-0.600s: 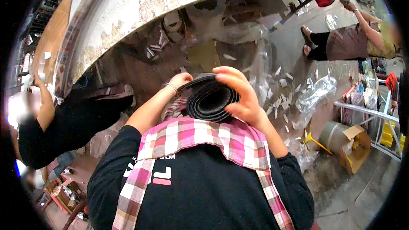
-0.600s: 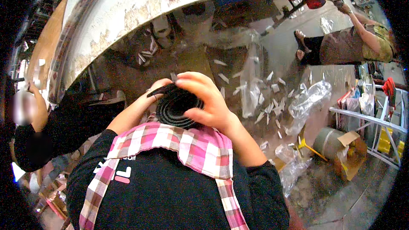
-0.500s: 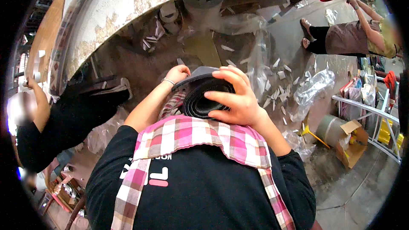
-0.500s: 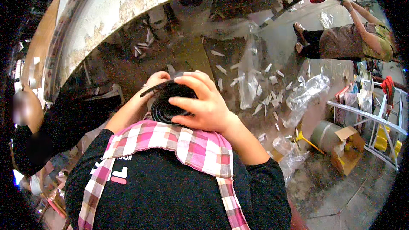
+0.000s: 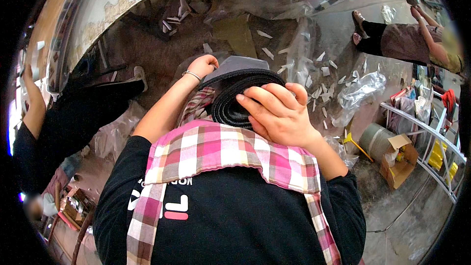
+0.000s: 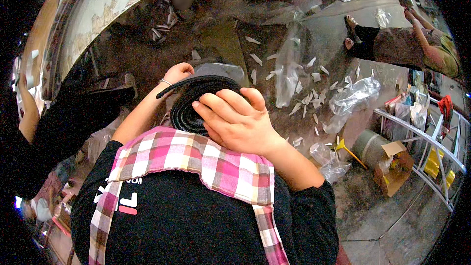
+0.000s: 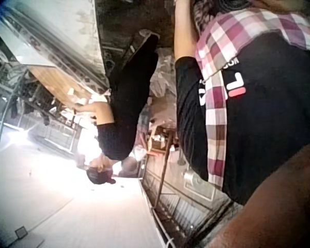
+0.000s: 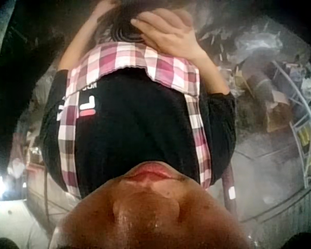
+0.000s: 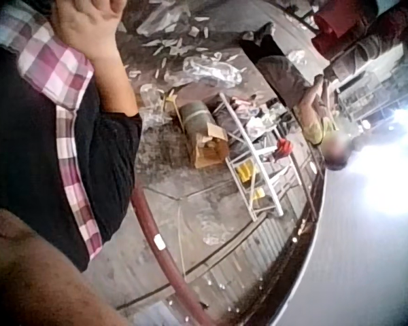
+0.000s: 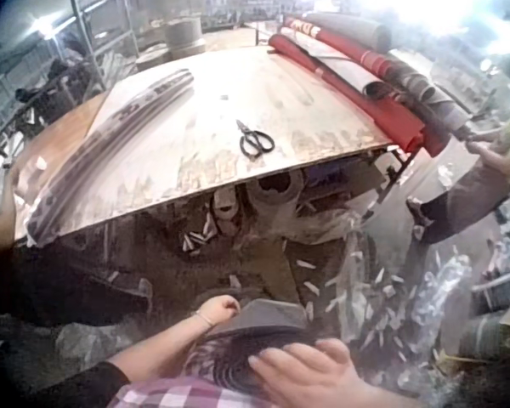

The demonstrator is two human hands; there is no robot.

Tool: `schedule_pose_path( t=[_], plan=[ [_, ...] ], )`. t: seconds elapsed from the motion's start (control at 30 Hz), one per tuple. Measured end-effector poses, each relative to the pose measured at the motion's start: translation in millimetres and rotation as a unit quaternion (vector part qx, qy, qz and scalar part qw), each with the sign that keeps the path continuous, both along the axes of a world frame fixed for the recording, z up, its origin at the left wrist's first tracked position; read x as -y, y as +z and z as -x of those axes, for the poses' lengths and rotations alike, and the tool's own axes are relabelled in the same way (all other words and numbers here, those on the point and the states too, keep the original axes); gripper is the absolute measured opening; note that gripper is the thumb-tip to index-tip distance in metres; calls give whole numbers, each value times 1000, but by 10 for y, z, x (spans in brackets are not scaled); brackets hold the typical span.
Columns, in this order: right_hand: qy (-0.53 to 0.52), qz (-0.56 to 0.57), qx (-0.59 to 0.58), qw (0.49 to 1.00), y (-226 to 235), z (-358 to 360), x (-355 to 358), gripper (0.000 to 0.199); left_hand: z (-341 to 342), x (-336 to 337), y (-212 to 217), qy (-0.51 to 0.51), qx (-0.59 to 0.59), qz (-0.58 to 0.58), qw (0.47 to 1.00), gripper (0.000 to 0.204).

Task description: The person places large rolls of material into plastic sleeves by hand, twists the ends closed, and cuts away the excess plastic using scissors.

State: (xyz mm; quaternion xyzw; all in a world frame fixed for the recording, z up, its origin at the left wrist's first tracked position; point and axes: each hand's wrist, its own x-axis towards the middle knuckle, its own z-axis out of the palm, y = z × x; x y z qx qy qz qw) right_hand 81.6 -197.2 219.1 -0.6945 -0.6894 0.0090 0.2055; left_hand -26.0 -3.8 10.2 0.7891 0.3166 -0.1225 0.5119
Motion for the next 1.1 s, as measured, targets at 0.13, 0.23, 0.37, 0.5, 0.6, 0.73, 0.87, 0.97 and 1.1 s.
schedule_pose_path(
  t=[0.13,0.23,0.37,0.5,0.6,0.73,0.87,0.97,1.1],
  plan=[
    [-7,11,-5,1000,22,11,0,35,53,-30,-73,-1,9,14,1000,18],
    [-9,30,-2,999,63,19,-4,35,64,-33,-94,2,10,22,1000,18],
    [-7,18,3,1000,9,29,32,35,109,-41,-174,-1,17,20,1000,17],
    [-10,5,15,1000,-23,22,46,29,85,2,-65,34,-4,33,999,19],
    [-4,24,-15,1000,22,12,-8,20,106,-2,-103,33,1,19,999,20],
    [-7,17,-49,999,3,-21,-26,19,94,-14,-89,27,-16,24,999,19],
    [-12,8,-70,997,-22,-25,-30,18,94,-25,-98,20,-2,7,1000,19],
    [-16,2,-55,998,-33,-39,-51,16,45,-42,14,7,-14,3,1000,19],
    [-7,-1,-36,999,-69,-61,-41,18,31,-45,77,-2,-21,5,1000,19]
  ],
)
